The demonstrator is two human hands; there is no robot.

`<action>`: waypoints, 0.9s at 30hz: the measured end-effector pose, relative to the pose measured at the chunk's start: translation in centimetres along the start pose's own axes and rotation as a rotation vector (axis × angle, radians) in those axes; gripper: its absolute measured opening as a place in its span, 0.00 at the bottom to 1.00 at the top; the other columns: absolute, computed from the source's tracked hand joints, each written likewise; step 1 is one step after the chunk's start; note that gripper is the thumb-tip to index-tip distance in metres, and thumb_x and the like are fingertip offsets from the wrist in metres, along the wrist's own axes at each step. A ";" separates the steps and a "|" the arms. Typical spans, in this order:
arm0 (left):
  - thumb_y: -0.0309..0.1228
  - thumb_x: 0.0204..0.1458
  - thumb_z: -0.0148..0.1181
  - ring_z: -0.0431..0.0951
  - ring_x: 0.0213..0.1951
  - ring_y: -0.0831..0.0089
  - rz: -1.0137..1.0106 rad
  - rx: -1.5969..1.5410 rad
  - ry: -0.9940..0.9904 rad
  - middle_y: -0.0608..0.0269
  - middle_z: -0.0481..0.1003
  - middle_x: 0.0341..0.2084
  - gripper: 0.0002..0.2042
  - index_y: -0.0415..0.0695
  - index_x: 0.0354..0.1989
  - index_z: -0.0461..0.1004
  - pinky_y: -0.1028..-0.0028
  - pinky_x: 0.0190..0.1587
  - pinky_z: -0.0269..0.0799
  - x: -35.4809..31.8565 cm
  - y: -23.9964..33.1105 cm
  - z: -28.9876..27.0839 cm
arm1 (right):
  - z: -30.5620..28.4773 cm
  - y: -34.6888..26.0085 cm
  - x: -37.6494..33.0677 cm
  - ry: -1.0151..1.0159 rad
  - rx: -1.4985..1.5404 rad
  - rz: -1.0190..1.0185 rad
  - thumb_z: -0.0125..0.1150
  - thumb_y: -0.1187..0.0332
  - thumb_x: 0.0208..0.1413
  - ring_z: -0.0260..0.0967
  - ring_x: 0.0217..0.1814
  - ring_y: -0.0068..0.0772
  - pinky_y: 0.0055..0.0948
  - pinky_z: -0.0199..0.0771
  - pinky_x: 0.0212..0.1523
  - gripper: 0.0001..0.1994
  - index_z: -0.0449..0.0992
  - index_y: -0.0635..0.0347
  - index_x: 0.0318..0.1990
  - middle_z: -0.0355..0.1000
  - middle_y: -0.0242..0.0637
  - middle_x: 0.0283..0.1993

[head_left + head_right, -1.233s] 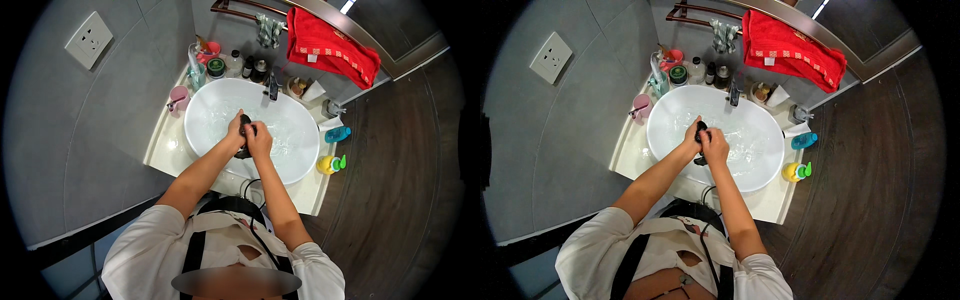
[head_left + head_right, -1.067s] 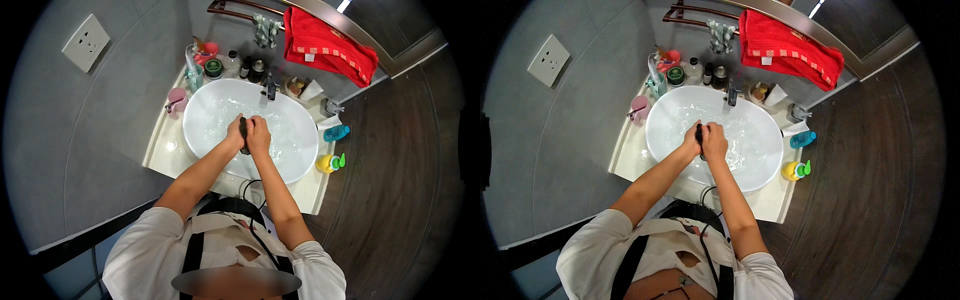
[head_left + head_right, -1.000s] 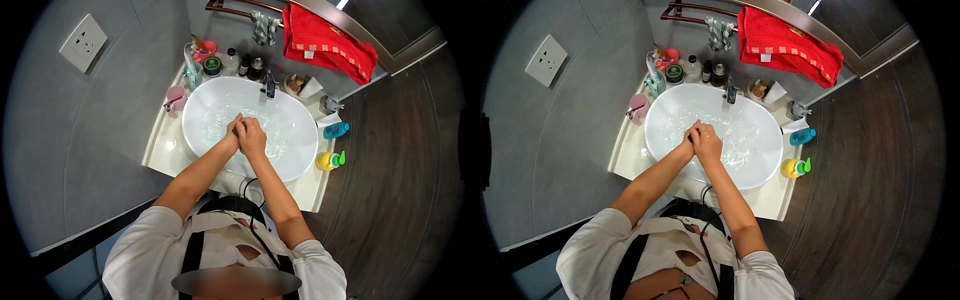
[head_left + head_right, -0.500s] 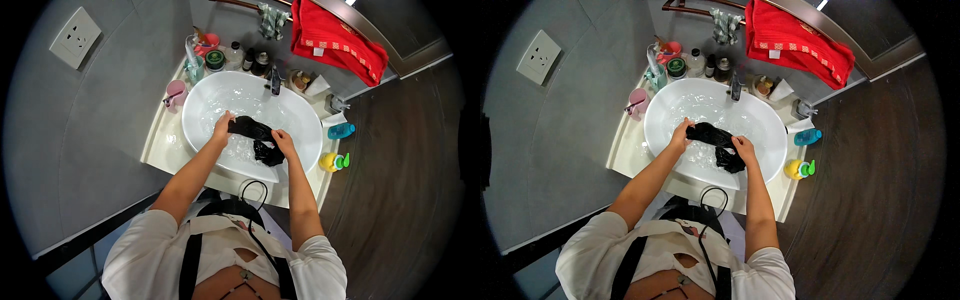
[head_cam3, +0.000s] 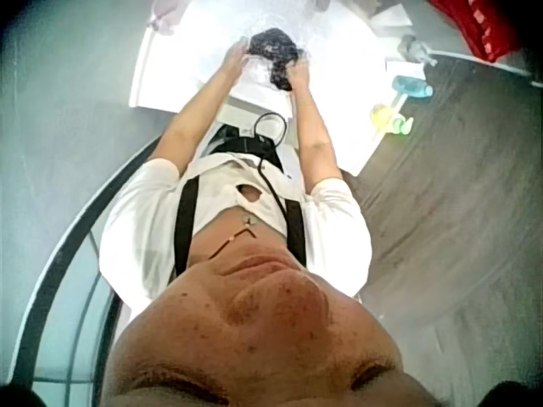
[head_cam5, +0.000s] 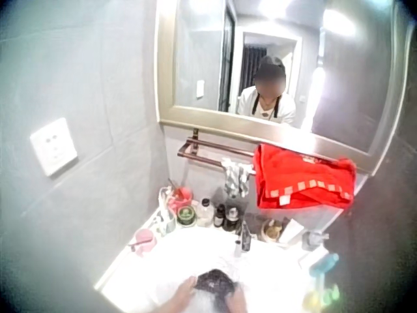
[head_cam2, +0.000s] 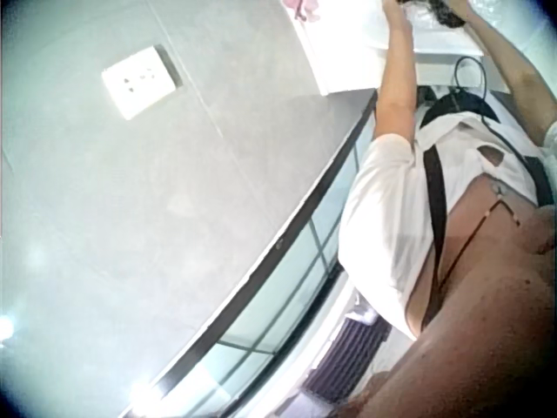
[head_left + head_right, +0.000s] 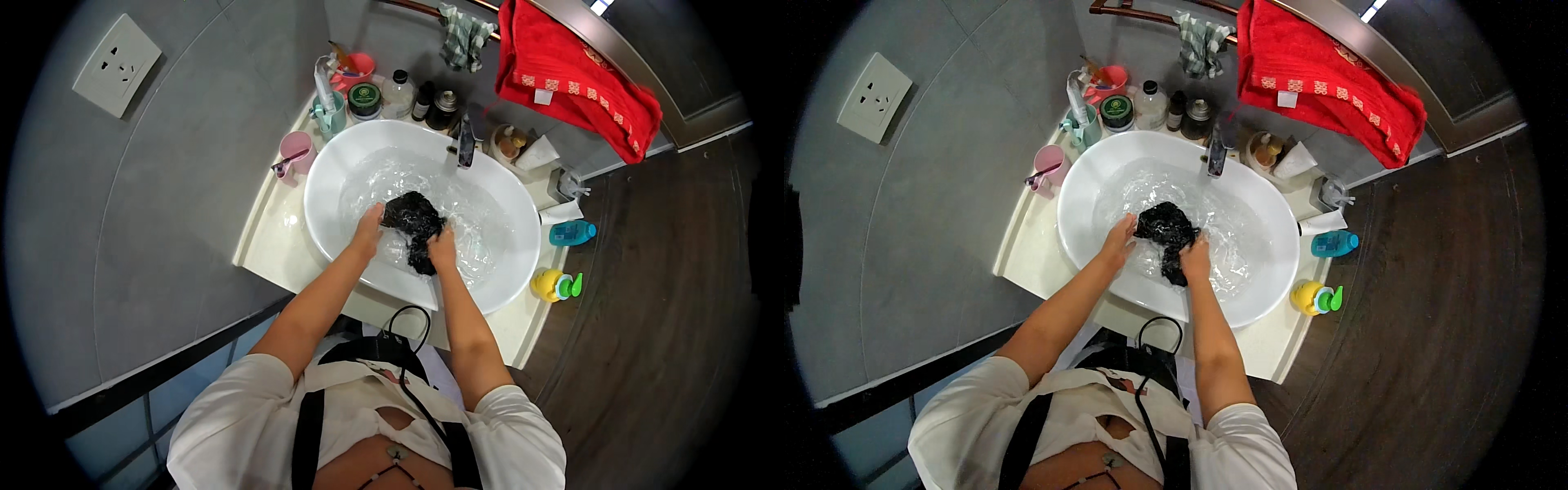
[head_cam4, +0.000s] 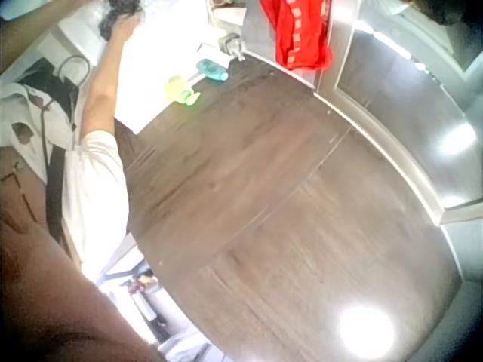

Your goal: The person washes a dark garment and a patterned cloth by hand in a sink. They scrub the items in the water, wring them out, and place them on a red towel.

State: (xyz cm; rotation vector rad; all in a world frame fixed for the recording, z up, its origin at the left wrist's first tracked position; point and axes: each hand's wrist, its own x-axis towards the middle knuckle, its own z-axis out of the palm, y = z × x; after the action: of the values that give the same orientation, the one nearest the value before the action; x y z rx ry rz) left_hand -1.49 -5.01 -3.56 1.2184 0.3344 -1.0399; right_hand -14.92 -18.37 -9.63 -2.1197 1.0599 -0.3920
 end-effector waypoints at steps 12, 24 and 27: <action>0.54 0.51 0.36 0.70 0.38 0.67 -0.049 -0.163 -0.493 0.59 0.68 0.39 0.26 0.43 0.42 0.64 0.67 0.39 0.69 0.9 0.3 2.3 | -8.8 -13.9 0.5 -0.553 0.515 0.060 0.55 0.68 0.45 0.67 0.35 0.30 0.25 0.66 0.37 0.17 0.67 0.61 0.45 0.70 0.38 0.36; 0.56 0.43 0.50 0.65 0.15 0.71 -0.097 -0.385 -0.486 0.64 0.64 0.16 0.22 0.46 0.21 0.63 0.73 0.16 0.64 -0.4 1.9 4.1 | -8.9 -18.4 -5.0 -0.172 0.024 -0.303 0.55 0.59 0.45 0.68 0.25 0.42 0.34 0.66 0.26 0.10 0.71 0.52 0.31 0.70 0.40 0.24; 0.56 0.43 0.50 0.64 0.14 0.71 -0.190 -0.325 -0.507 0.64 0.64 0.14 0.22 0.47 0.16 0.62 0.72 0.16 0.63 -1.7 3.0 4.3 | -8.7 -18.4 -4.8 -0.122 0.008 -0.321 0.54 0.58 0.46 0.68 0.23 0.40 0.31 0.65 0.25 0.11 0.71 0.54 0.31 0.70 0.39 0.21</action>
State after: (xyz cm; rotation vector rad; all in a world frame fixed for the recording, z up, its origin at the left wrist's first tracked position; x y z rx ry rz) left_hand -1.25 -8.08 1.03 0.6118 0.2114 -1.3575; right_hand -12.19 -11.33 9.90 -2.2793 0.6480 -0.4115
